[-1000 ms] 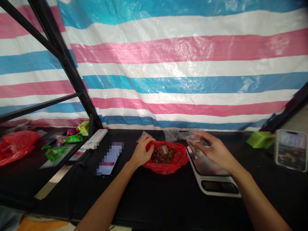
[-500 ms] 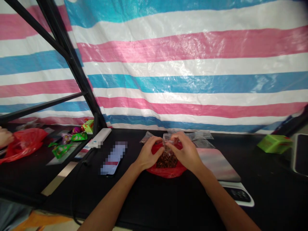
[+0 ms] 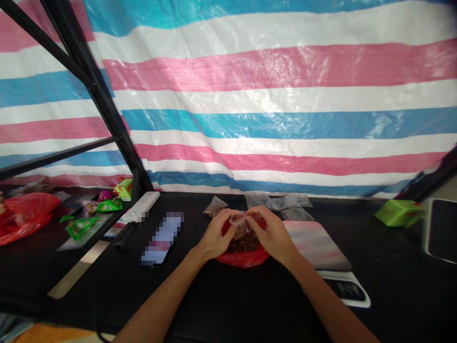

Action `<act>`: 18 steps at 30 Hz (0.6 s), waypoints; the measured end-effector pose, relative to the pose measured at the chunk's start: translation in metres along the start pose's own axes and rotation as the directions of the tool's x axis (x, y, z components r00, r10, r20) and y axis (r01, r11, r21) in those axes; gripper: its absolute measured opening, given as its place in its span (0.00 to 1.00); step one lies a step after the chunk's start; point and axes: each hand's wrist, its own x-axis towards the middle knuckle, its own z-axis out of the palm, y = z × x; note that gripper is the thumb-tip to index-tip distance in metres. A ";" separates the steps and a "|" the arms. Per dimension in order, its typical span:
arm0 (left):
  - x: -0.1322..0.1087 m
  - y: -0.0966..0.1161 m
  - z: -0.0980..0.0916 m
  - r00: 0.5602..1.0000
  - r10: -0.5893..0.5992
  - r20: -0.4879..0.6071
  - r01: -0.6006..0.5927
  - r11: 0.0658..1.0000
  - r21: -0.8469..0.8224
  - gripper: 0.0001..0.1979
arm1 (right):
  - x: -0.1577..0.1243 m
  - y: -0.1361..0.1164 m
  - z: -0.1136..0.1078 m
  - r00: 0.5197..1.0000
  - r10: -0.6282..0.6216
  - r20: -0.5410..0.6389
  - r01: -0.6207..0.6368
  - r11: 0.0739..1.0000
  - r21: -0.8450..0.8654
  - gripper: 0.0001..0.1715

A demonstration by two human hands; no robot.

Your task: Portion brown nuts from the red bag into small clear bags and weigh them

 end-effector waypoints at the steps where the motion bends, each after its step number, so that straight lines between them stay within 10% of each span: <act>1: 0.000 0.000 0.000 1.000 0.002 0.003 -0.002 1.000 0.002 0.15 | 0.000 0.000 0.001 1.000 0.006 0.002 -0.006 1.000 -0.009 0.08; 18: 0.002 -0.006 0.008 0.957 -0.267 -0.115 0.237 0.946 -0.221 0.15 | -0.002 -0.008 0.000 0.998 -0.060 0.001 0.060 0.992 -0.109 0.05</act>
